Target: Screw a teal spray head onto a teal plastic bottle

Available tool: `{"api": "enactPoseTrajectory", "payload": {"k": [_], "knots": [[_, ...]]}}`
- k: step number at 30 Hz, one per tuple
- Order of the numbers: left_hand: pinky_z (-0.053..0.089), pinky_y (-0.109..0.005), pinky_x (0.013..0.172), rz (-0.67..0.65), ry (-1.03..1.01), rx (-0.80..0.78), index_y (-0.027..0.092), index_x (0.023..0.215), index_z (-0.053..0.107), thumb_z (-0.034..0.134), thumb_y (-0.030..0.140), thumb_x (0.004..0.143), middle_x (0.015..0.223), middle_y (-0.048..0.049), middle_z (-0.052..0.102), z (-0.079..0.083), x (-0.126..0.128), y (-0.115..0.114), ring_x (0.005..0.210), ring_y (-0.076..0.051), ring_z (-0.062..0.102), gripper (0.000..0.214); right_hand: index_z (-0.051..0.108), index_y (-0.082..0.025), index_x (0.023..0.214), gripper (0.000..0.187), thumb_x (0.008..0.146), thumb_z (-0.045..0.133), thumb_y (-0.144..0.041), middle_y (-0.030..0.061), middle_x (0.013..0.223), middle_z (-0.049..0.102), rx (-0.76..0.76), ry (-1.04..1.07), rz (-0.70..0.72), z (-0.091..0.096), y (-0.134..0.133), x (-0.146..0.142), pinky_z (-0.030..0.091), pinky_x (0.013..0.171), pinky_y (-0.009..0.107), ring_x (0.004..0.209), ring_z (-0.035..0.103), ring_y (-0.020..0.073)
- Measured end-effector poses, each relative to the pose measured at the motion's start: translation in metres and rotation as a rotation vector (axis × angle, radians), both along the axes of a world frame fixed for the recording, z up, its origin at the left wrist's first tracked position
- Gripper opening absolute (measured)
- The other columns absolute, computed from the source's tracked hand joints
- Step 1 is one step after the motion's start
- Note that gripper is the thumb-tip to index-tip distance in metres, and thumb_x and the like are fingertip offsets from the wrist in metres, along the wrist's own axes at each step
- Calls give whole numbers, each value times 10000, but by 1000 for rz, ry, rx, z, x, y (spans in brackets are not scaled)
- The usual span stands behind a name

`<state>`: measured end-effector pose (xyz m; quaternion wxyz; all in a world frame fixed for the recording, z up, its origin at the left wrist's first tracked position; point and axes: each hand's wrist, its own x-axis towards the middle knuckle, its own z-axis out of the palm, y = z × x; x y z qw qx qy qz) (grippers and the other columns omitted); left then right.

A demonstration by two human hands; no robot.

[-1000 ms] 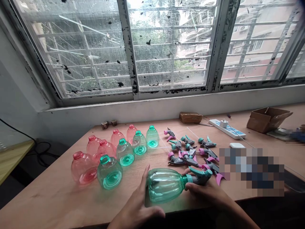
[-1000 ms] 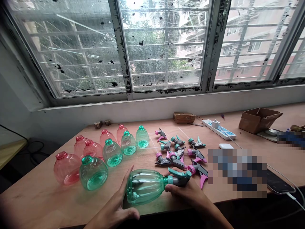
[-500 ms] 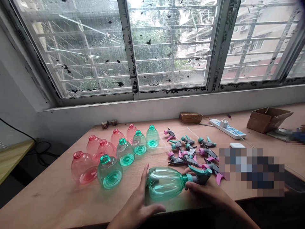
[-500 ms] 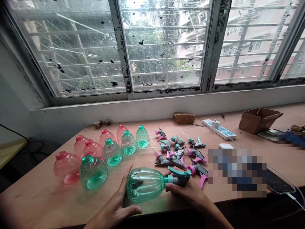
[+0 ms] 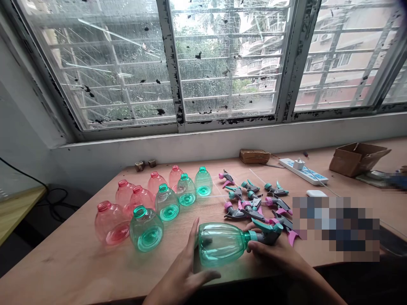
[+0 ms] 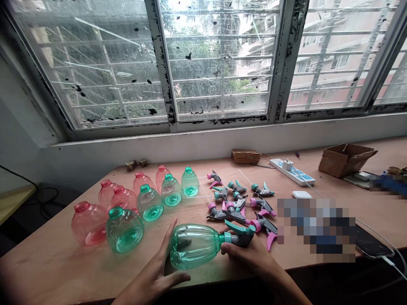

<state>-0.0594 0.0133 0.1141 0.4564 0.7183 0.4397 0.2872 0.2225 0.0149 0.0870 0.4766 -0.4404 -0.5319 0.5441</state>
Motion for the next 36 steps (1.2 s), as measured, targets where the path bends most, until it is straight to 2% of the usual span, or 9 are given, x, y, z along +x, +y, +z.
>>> {"api": "enactPoseTrajectory", "payload": {"k": [3, 6, 13, 18, 20, 23, 26, 32, 36], "knots": [[200, -448, 1240, -7, 14, -28, 233, 1620, 16, 795, 300, 793, 1582, -125, 399, 3, -1, 0, 1495, -326, 281, 1138, 682, -197, 1019, 522, 699, 835, -581, 5, 738, 660, 4, 16, -2, 0, 0, 0, 391, 530, 252, 568, 518, 140], [168, -467, 1249, -9, 21, -6, 239, 1620, 84, 767, 325, 826, 1636, -104, 304, 7, 0, 0, 1516, -336, 226, 1051, 680, -195, 1013, 503, 713, 833, -569, -16, 686, 623, 22, 24, 11, 0, 0, 0, 395, 520, 244, 551, 500, 128], [240, -434, 1229, -6, 0, 56, 296, 1616, 17, 741, 283, 854, 1580, -85, 411, 5, 3, -2, 1496, -320, 286, 1051, 670, -191, 1027, 529, 702, 836, -573, -9, 680, 645, -18, 66, 14, 1, 0, -2, 385, 526, 249, 546, 515, 134], [258, -441, 1218, 0, 5, 8, 252, 1614, -35, 781, 274, 816, 1504, -124, 502, 0, 0, -1, 1469, -312, 341, 1142, 684, -193, 1010, 512, 708, 825, -582, 13, 731, 686, -4, 34, 5, 4, -2, -2, 400, 536, 257, 552, 533, 140], [241, -442, 1225, -5, 10, -3, 237, 1618, -10, 789, 277, 804, 1515, -128, 487, -1, 0, 0, 1481, -314, 315, 1141, 686, -195, 1016, 515, 707, 826, -582, 14, 737, 686, -11, 29, 3, 4, -2, -2, 397, 537, 258, 556, 534, 143], [203, -449, 1238, -16, 23, 1, 234, 1620, 46, 785, 295, 804, 1591, -122, 383, 0, 0, 1, 1496, -324, 280, 1104, 693, -196, 1014, 496, 712, 831, -563, 15, 752, 687, -9, 25, 2, 4, -1, -1, 402, 553, 259, 574, 537, 144], [195, -435, 1241, -16, 29, 22, 251, 1619, 28, 769, 296, 816, 1626, -106, 321, 2, 0, 0, 1506, -323, 254, 1094, 701, -197, 1010, 478, 717, 833, -551, 2, 725, 673, 12, 15, -5, 3, 0, -1, 404, 566, 264, 580, 535, 148], [214, -365, 1232, -32, 35, 21, 247, 1614, -28, 761, 262, 818, 1604, -97, 363, 3, 1, 0, 1522, -297, 222, 1121, 698, -191, 1017, 458, 735, 830, -526, 4, 729, 670, 1, 38, 18, 2, 0, 0, 398, 562, 253, 584, 520, 139], [204, -367, 1233, -44, 41, -2, 224, 1612, -52, 766, 270, 810, 1601, -102, 366, 5, 2, 0, 1518, -290, 231, 1147, 695, -194, 1014, 454, 732, 837, -520, -7, 720, 647, 0, 54, 21, 1, 0, 0, 386, 567, 249, 593, 509, 135]]}}
